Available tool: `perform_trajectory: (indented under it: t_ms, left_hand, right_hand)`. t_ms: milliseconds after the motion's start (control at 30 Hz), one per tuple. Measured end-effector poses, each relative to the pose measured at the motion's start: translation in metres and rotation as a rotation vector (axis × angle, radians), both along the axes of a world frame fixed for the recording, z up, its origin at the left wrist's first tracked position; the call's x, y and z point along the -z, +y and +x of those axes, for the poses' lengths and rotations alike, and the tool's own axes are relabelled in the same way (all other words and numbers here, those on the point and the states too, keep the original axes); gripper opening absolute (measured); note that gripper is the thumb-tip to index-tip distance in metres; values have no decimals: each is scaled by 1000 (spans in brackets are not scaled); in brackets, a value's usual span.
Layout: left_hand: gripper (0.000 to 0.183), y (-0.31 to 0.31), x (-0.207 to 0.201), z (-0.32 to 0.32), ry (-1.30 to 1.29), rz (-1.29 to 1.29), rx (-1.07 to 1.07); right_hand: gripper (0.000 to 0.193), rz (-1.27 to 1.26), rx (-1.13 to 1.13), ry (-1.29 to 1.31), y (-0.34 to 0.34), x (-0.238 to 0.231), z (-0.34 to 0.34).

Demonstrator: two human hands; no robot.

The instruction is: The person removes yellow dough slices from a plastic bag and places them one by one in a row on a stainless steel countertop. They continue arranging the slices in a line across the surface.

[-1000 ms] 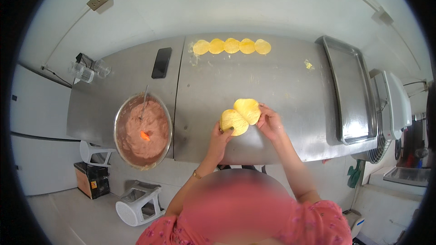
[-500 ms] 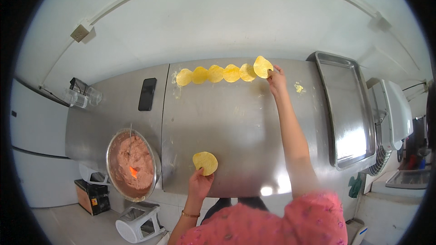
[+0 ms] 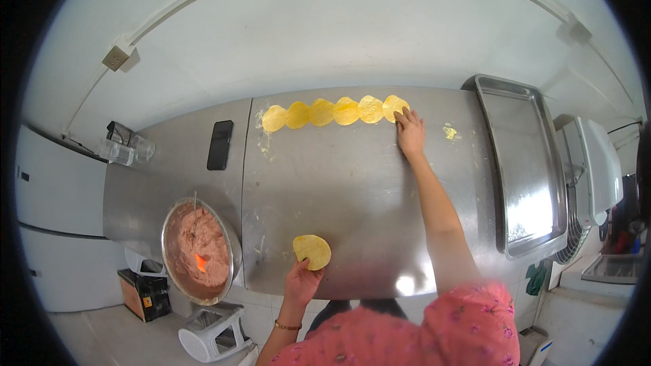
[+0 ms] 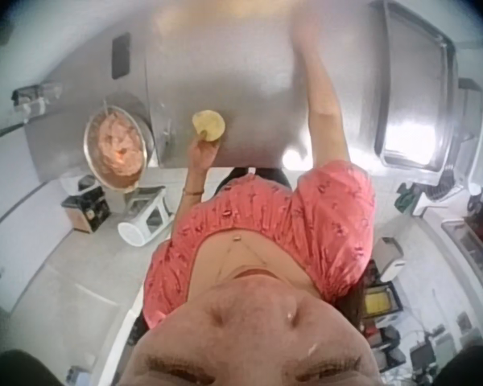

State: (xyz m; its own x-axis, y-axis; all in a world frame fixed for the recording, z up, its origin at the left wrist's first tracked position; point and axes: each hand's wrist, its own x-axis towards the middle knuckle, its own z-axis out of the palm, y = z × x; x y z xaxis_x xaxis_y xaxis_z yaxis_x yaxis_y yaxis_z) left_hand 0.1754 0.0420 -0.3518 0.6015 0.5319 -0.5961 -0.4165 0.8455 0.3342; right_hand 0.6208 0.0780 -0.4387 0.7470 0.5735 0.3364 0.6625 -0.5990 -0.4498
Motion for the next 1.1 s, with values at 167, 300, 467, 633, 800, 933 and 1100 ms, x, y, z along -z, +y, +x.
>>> perform_trajectory:
  t_ms: [167,300,467,633,800,933,1100]
  left_hand:
    - [30,-1,1,-1,8,9,24]
    - [30,2,4,-3,37,1,33]
    - [39,8,2,-12,15,21,39]
    - [39,7,-6,-15,51,45,20]
    - [40,8,-7,-7,66,58,0]
    - [40,5,-6,1,28,74,18]
    - [41,5,-8,13,38,80,66]
  right_hand:
    - [28,-41,23,66,2,-4,-3]
    - [40,41,-56,19,-12,-12,-14]
    - [56,-283,-477,20,-85,-18,-18]
    - [56,-390,6,24,-79,-36,98]
    - [52,-402,-321,-67,-59,-39,100]
    - [52,-493,-446,-14,-60,-37,75]
    - [54,-500,-187,27,-29,-34,123]
